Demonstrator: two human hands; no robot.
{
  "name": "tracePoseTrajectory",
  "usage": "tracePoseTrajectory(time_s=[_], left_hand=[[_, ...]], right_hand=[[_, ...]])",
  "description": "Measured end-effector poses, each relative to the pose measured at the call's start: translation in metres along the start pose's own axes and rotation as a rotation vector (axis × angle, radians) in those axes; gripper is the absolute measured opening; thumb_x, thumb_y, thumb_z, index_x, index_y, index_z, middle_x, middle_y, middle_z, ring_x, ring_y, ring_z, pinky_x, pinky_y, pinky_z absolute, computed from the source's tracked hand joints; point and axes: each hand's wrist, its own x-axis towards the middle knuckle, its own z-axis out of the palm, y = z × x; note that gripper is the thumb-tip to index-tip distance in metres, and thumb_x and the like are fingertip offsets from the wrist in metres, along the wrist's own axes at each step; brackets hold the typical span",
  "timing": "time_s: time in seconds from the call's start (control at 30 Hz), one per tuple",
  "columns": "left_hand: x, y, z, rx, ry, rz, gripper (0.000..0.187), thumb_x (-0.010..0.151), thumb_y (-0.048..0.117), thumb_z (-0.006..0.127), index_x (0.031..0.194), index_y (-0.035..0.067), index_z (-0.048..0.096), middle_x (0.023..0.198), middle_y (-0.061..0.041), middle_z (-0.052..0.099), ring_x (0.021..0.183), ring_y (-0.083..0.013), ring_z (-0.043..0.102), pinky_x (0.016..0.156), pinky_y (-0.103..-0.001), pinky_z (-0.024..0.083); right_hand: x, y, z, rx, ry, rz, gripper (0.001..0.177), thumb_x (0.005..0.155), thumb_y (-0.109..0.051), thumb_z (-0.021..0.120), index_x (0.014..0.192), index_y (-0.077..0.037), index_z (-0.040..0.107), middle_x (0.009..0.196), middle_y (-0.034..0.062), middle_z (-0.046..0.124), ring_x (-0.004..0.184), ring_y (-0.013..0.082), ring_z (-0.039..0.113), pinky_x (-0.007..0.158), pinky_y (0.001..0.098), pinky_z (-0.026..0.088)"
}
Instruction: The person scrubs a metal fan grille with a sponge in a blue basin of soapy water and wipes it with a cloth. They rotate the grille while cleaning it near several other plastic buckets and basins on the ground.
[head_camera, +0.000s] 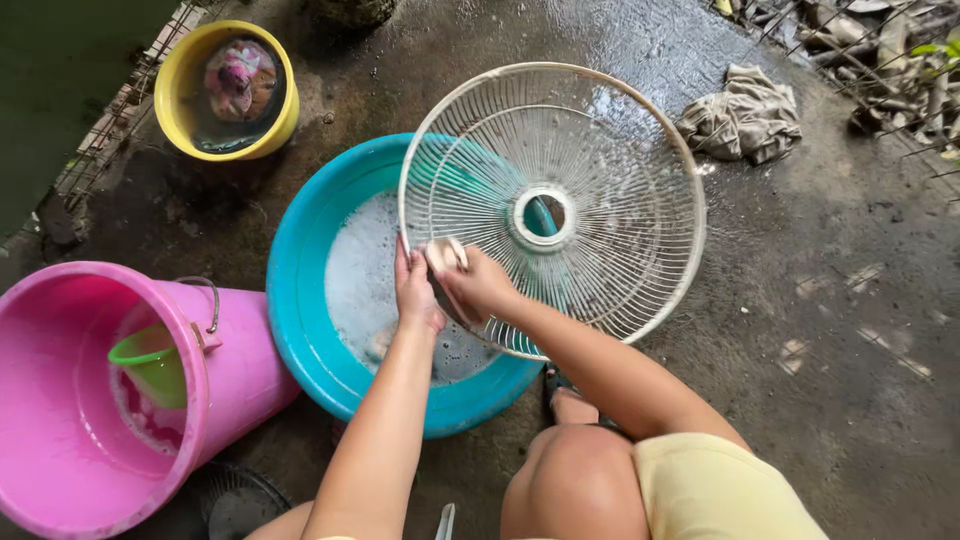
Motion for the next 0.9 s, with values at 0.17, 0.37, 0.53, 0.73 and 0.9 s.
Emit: tracePoseTrajectory(time_s=[0.17, 0.37, 0.53, 0.73, 0.9], left_hand=[[0.013, 0.019, 0.003, 0.497, 0.19, -0.033, 0.048, 0.106, 0.028, 0.044, 0.154, 0.026, 0.039, 0.137, -0.003, 0.058, 0.091, -0.0238, 0.067, 0.067, -0.046, 0.061], [0.034, 0.021, 0.014, 0.629, 0.168, 0.148, 0.046, 0.109, 0.024, 0.05, 0.155, 0.024, 0.047, 0.127, -0.004, 0.067, 0.078, -0.0177, 0.07, 0.052, -0.033, 0.06], [0.058, 0.041, 0.013, 0.714, 0.138, 0.132, 0.047, 0.107, 0.025, 0.05, 0.154, 0.027, 0.046, 0.124, -0.001, 0.069, 0.073, -0.0163, 0.07, 0.049, -0.036, 0.06], [0.069, 0.054, 0.009, 0.812, 0.07, 0.097, 0.05, 0.105, 0.027, 0.054, 0.154, 0.028, 0.044, 0.125, -0.001, 0.07, 0.073, -0.0168, 0.073, 0.05, -0.038, 0.062], [0.074, 0.035, 0.011, 0.773, 0.083, 0.09, 0.05, 0.104, 0.027, 0.054, 0.153, 0.028, 0.044, 0.125, 0.0, 0.07, 0.074, -0.0174, 0.073, 0.052, -0.037, 0.064]], right_hand=[[-0.04, -0.009, -0.079, -0.545, -0.055, 0.112, 0.042, 0.096, -0.052, 0.057, 0.119, -0.017, 0.056, 0.1, 0.02, 0.073, 0.091, 0.038, 0.072, 0.079, 0.0521, 0.054], [-0.009, 0.028, -0.139, -0.662, 0.275, 0.225, 0.046, 0.106, -0.046, 0.055, 0.111, 0.0, 0.053, 0.09, 0.0231, 0.074, 0.08, 0.0401, 0.074, 0.069, 0.0527, 0.059], [-0.055, 0.005, -0.042, -0.595, -0.052, -0.007, 0.047, 0.088, -0.047, 0.069, 0.11, -0.008, 0.055, 0.089, 0.0204, 0.073, 0.081, 0.0411, 0.072, 0.074, 0.054, 0.056], [-0.022, 0.004, -0.083, -0.668, 0.023, -0.004, 0.049, 0.087, -0.048, 0.07, 0.114, -0.01, 0.055, 0.09, 0.0179, 0.073, 0.081, 0.0392, 0.072, 0.068, 0.0535, 0.056], [-0.022, 0.009, -0.07, -0.581, 0.163, -0.03, 0.049, 0.092, -0.05, 0.066, 0.114, -0.008, 0.053, 0.088, 0.0182, 0.073, 0.078, 0.0394, 0.072, 0.066, 0.0533, 0.055]])
